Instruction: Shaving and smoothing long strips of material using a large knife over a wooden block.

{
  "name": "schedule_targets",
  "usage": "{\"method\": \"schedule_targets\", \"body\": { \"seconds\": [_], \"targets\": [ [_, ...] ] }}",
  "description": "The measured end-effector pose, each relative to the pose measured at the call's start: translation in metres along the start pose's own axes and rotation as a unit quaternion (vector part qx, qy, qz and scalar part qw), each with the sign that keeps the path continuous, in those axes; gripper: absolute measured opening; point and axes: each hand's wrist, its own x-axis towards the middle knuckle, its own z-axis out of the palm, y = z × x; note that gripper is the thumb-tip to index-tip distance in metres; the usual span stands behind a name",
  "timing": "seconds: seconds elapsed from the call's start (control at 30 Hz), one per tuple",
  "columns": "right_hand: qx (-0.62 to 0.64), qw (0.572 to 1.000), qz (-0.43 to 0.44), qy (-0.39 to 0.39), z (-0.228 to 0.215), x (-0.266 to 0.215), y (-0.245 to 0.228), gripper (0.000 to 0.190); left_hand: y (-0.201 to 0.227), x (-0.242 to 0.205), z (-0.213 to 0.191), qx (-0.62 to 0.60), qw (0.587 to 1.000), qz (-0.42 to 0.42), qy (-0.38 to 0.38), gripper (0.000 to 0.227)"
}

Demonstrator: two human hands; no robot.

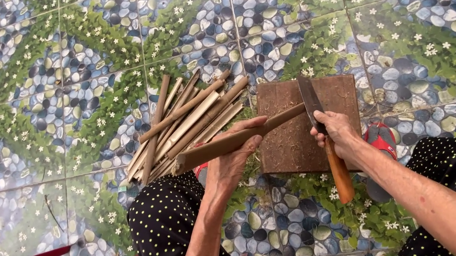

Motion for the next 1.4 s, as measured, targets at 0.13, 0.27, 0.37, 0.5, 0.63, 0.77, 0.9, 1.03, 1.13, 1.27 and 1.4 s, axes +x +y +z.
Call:
{"method": "schedule_targets", "body": {
  "seconds": [0.13,0.27,0.37,0.5,0.63,0.77,0.9,1.03,1.13,1.27,1.4],
  "targets": [
    [0.013,1.0,0.008,-0.008,0.011,-0.02,-0.009,0.021,0.002,0.001,-0.002,0.013,1.0,-0.007,-0.002,0.033],
    [0.014,1.0,0.002,-0.028,0.019,-0.046,-0.023,0.021,-0.005,0.002,-0.002,0.016,1.0,-0.001,-0.01,0.033],
    [0.028,0.999,0.005,-0.031,0.022,-0.046,-0.02,0.02,-0.012,0.004,0.001,0.0,1.0,0.015,-0.007,0.032],
    [0.027,0.997,-0.01,-0.077,0.037,-0.088,-0.041,0.02,-0.036,0.018,0.001,0.015,1.0,0.026,-0.002,0.034],
    [0.066,0.991,-0.026,-0.114,0.055,-0.123,-0.05,0.021,-0.008,0.004,0.005,-0.017,0.998,0.051,0.019,0.055],
    [0.072,0.987,-0.011,-0.144,0.062,-0.155,-0.06,0.02,-0.001,0.001,0.009,-0.021,0.994,0.108,0.025,0.076],
    [0.049,0.992,-0.031,-0.108,0.056,-0.164,-0.06,0.016,-0.026,0.01,0.01,-0.015,0.991,0.131,0.035,0.075],
    [0.038,0.996,-0.019,-0.082,0.042,-0.163,-0.051,0.014,-0.046,0.017,0.014,-0.025,0.995,0.095,0.023,0.064],
    [0.047,0.996,-0.024,-0.069,0.039,-0.164,-0.057,0.008,-0.058,0.027,0.021,-0.007,0.997,0.082,-0.003,0.032],
    [0.07,0.993,-0.054,-0.075,0.035,-0.157,-0.065,0.008,-0.06,0.025,0.032,0.006,0.996,0.085,0.006,0.024],
    [0.107,0.984,-0.08,-0.121,0.027,-0.163,-0.087,0.012,-0.076,0.037,0.026,-0.019,0.992,0.12,0.046,0.019]
  ]
}}
